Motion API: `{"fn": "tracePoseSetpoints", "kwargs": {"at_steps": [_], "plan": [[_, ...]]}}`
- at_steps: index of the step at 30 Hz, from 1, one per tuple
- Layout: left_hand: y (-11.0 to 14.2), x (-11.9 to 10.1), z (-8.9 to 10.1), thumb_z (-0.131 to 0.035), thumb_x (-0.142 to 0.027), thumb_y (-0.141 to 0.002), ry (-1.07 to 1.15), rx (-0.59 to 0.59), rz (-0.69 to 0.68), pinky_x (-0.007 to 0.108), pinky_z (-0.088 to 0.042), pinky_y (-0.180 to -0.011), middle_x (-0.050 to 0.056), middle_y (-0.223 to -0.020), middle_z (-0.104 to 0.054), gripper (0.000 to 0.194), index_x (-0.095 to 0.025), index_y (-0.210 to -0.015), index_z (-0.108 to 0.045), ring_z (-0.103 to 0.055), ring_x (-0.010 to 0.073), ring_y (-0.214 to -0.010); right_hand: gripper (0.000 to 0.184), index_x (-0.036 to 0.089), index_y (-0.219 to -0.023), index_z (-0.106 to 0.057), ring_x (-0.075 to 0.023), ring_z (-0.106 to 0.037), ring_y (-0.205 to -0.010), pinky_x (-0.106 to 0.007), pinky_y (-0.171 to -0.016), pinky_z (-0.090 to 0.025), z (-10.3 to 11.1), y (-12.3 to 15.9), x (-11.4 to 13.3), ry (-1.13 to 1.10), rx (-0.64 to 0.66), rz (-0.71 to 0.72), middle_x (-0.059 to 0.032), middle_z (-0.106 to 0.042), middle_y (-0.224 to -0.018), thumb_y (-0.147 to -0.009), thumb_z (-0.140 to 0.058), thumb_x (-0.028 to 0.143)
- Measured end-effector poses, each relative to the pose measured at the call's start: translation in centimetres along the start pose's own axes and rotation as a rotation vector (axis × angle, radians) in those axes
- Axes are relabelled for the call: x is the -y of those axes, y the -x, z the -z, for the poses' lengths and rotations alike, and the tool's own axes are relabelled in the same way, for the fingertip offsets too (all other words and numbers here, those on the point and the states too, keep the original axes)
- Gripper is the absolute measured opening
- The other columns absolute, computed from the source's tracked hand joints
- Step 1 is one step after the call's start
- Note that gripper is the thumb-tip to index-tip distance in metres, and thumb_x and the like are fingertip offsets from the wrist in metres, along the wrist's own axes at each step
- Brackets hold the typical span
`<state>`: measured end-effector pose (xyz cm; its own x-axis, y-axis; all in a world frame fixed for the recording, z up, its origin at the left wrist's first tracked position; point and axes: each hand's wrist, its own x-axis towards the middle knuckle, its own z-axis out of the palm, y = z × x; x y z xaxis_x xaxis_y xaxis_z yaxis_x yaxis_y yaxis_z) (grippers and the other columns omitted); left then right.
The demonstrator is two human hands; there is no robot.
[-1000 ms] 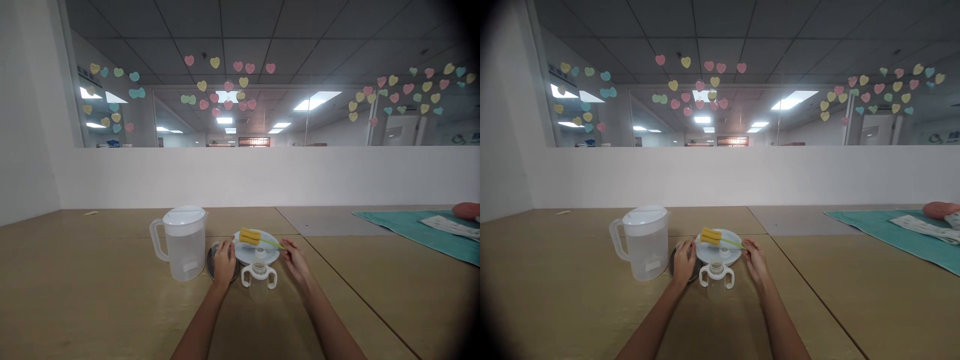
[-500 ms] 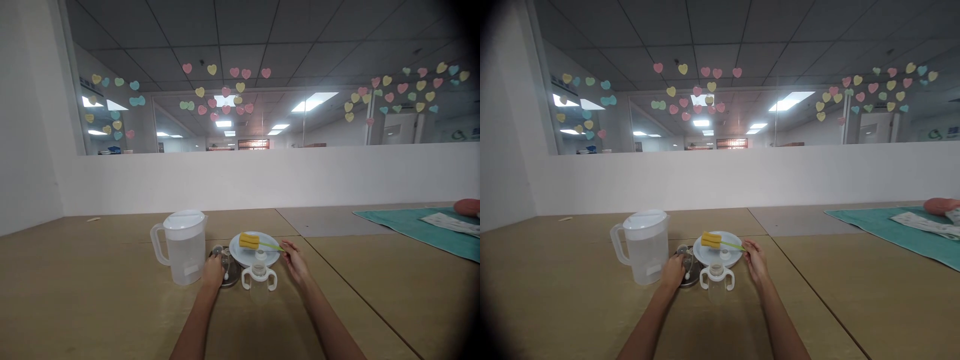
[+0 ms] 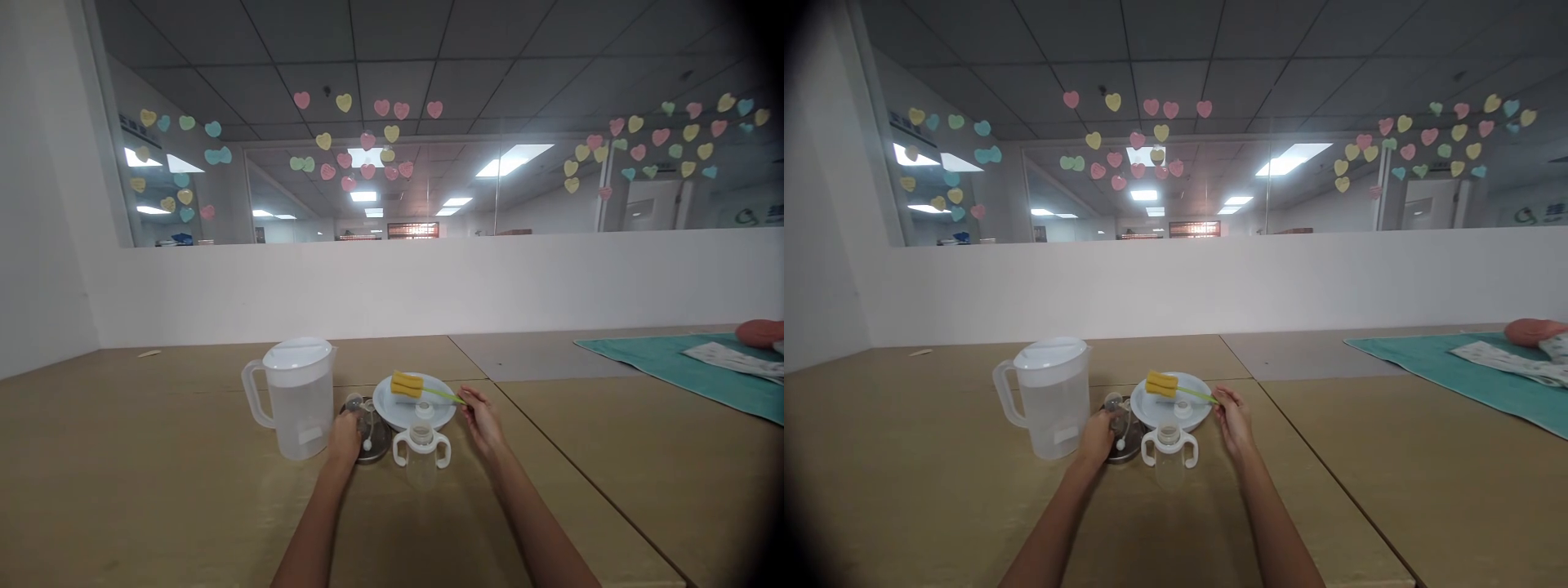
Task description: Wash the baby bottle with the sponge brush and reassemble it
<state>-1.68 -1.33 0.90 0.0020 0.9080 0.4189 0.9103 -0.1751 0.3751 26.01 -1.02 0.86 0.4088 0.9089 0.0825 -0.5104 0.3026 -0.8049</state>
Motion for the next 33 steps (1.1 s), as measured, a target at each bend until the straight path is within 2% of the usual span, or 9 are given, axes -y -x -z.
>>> {"fn": "tracePoseSetpoints", "kwargs": {"at_steps": [2,4,6,9,11,16,21,27,33], "plan": [[0.0,-0.2,0.2,-0.045,0.01,-0.064,0.013,-0.015,-0.007,0.028,-0.045,-0.091,0.01,-0.101,-0.067,0.05,-0.016,-0.1,-0.067,-0.061,0.0196,-0.101,0.035,0.018,-0.085,-0.063,-0.0056,-0.048,-0.043,-0.014,-0.037,-0.039,0.0,0.0,0.0,-0.047,-0.017,0.014,0.0051,-0.061,-0.059,-0.053,-0.077,0.016],[0.0,-0.4,0.5,-0.045,0.01,-0.063,0.032,-0.055,-0.021,0.028,-0.042,-0.096,0.009,-0.114,-0.063,0.058,-0.017,-0.111,-0.062,-0.057,0.0186,-0.109,0.041,0.019,-0.091,-0.063,-0.0047,-0.049,-0.045,-0.012,-0.039,-0.04,0.0,0.0,0.1,-0.109,-0.039,0.033,0.0062,-0.062,-0.06,-0.052,-0.077,0.016],[0.0,-0.7,0.6,-0.042,0.009,-0.066,0.067,-0.119,-0.061,0.029,-0.04,-0.1,0.007,-0.121,-0.059,0.06,-0.018,-0.117,-0.057,-0.053,0.0171,-0.113,0.038,0.018,-0.088,-0.063,-0.0042,-0.049,-0.046,-0.011,-0.041,-0.041,0.1,-0.2,0.1,-0.168,-0.062,0.038,0.0062,-0.062,-0.061,-0.053,-0.077,0.017],[0.1,-1.1,0.3,-0.037,0.004,-0.073,0.153,-0.246,-0.212,0.034,-0.043,-0.098,0.006,-0.113,-0.061,0.049,-0.019,-0.111,-0.06,-0.056,0.0174,-0.107,0.022,0.016,-0.077,-0.064,-0.0038,-0.049,-0.046,-0.012,-0.042,-0.042,0.1,-0.5,-0.1,-0.205,-0.1,0.036,0.0045,-0.062,-0.062,-0.059,-0.075,0.024],[0.3,-1.5,-0.3,-0.037,0.0,-0.078,0.186,-0.294,-0.333,0.036,-0.046,-0.093,0.006,-0.106,-0.063,0.043,-0.021,-0.105,-0.062,-0.058,0.0186,-0.102,0.019,0.016,-0.074,-0.065,-0.0044,-0.048,-0.045,-0.013,-0.041,-0.042,0.1,-0.7,-0.3,-0.184,-0.128,0.048,0.0036,-0.062,-0.062,-0.063,-0.074,0.03],[0.9,-2.4,-1.2,-0.039,-0.004,-0.082,0.161,-0.278,-0.53,0.036,-0.048,-0.089,0.005,-0.1,-0.065,0.036,-0.021,-0.102,-0.063,-0.058,0.0189,-0.096,0.029,0.015,-0.07,-0.065,-0.0062,-0.048,-0.045,-0.018,-0.04,-0.04,0.3,-1.1,-1.0,-0.053,-0.182,0.145,0.0012,-0.063,-0.064,-0.062,-0.072,0.042],[1.1,-2.8,-1.0,-0.039,-0.006,-0.084,0.144,-0.298,-0.537,0.036,-0.047,-0.087,0.006,-0.098,-0.065,0.033,-0.021,-0.1,-0.064,-0.058,0.0193,-0.094,0.039,0.015,-0.066,-0.063,-0.0073,-0.047,-0.046,-0.021,-0.042,-0.038,0.4,-1.4,-1.5,0.052,-0.165,0.259,0.0007,-0.062,-0.063,-0.057,-0.071,0.052],[1.2,-2.9,-0.9,-0.04,-0.006,-0.084,0.122,-0.283,-0.54,0.037,-0.046,-0.086,0.005,-0.097,-0.065,0.032,-0.021,-0.098,-0.064,-0.058,0.02,-0.093,0.047,0.015,-0.069,-0.063,-0.0074,-0.046,-0.046,-0.022,-0.045,-0.039,0.7,-1.7,-1.5,0.051,-0.227,0.282,-0.0005,-0.063,-0.068,-0.055,-0.07,0.059],[1.0,-2.7,-0.9,-0.04,-0.006,-0.084,0.124,-0.29,-0.524,0.037,-0.046,-0.085,0.005,-0.097,-0.065,0.031,-0.02,-0.097,-0.064,-0.058,0.0202,-0.093,0.052,0.015,-0.067,-0.059,-0.0078,-0.044,-0.044,-0.022,-0.043,-0.037,1.0,-1.3,-1.0,0.186,-0.251,0.446,-0.0003,-0.058,-0.062,-0.069,-0.056,0.067]]}}
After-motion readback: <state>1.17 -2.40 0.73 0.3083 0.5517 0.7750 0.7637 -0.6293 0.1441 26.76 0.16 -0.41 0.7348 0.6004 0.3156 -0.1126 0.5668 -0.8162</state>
